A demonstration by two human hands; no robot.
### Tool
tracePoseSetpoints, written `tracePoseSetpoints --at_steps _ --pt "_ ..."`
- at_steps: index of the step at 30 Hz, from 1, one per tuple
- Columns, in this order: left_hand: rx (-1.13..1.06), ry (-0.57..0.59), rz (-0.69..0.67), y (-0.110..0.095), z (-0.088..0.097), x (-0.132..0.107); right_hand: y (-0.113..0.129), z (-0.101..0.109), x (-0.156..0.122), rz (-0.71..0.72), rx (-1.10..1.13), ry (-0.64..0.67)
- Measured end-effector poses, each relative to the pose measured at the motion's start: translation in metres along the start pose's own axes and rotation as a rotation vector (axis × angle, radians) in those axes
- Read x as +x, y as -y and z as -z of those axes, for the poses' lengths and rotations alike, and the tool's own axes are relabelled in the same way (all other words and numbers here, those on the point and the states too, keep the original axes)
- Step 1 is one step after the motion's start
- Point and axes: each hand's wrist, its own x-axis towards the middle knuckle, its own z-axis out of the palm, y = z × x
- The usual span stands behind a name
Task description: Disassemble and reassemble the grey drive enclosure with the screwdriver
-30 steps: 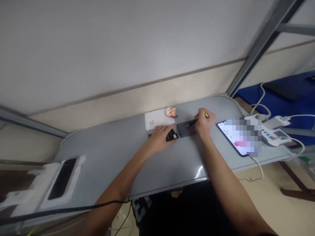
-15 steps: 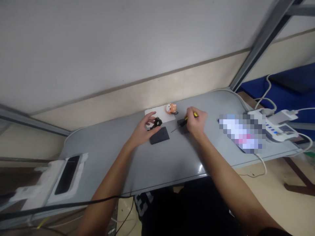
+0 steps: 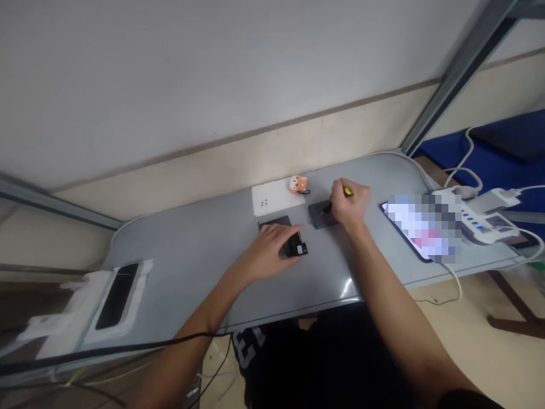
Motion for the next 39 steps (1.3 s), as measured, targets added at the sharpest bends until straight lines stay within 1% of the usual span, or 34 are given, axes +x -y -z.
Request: tracePoseSetpoints --at_steps 3,9,12,14,16,17,20,21,23,24,26,28,33,39 --pt "0.039 0.055 -0.032 -0.003 -0.012 -0.005 -0.001 0.002 0.002 0.003 -0.016 0.005" --pt "0.09 0.082 -0.121 -0.002 -0.028 -0.009 -0.005 0.006 0.007 -0.029 -0.019 -0.004" --pt "0.086 0.085 -0.13 -0.004 -0.029 -0.009 -0.007 0.009 0.009 -0.046 -0.018 -0.028" --pt "0.059 0.071 -0.113 -0.003 -0.025 -0.009 -0.007 0.011 0.01 -0.06 -0.021 -0.044" --pt "0.026 0.001 -0.059 0.002 -0.017 -0.01 -0.007 0.011 0.01 -0.078 -0.012 -0.054" --pt "0.013 -0.071 -0.023 0.006 -0.013 -0.012 -0.006 0.01 0.01 -0.087 0.001 -0.051" --pt "-0.006 -0.389 0.09 0.028 -0.004 -0.017 -0.001 0.005 0.006 -0.095 0.078 0.006" --pt "-0.019 -0.479 0.129 0.037 -0.002 -0.019 0.001 0.002 0.003 -0.091 0.11 0.037" --pt "-0.045 -0.578 0.181 0.051 -0.003 -0.023 0.007 -0.004 -0.003 -0.088 0.174 0.094" --pt "-0.058 -0.6 0.197 0.057 -0.004 -0.025 0.01 -0.008 -0.006 -0.091 0.203 0.115" --pt "-0.083 -0.606 0.207 0.064 -0.009 -0.027 0.017 -0.014 -0.013 -0.106 0.251 0.146" --pt "-0.099 -0.588 0.199 0.066 -0.014 -0.028 0.023 -0.019 -0.019 -0.115 0.278 0.178" --pt "-0.088 -0.535 0.195 0.059 -0.02 -0.028 0.033 -0.025 -0.029 -0.102 0.299 0.306" --pt "-0.061 -0.527 0.197 0.057 -0.021 -0.03 0.04 -0.028 -0.035 -0.076 0.3 0.373"
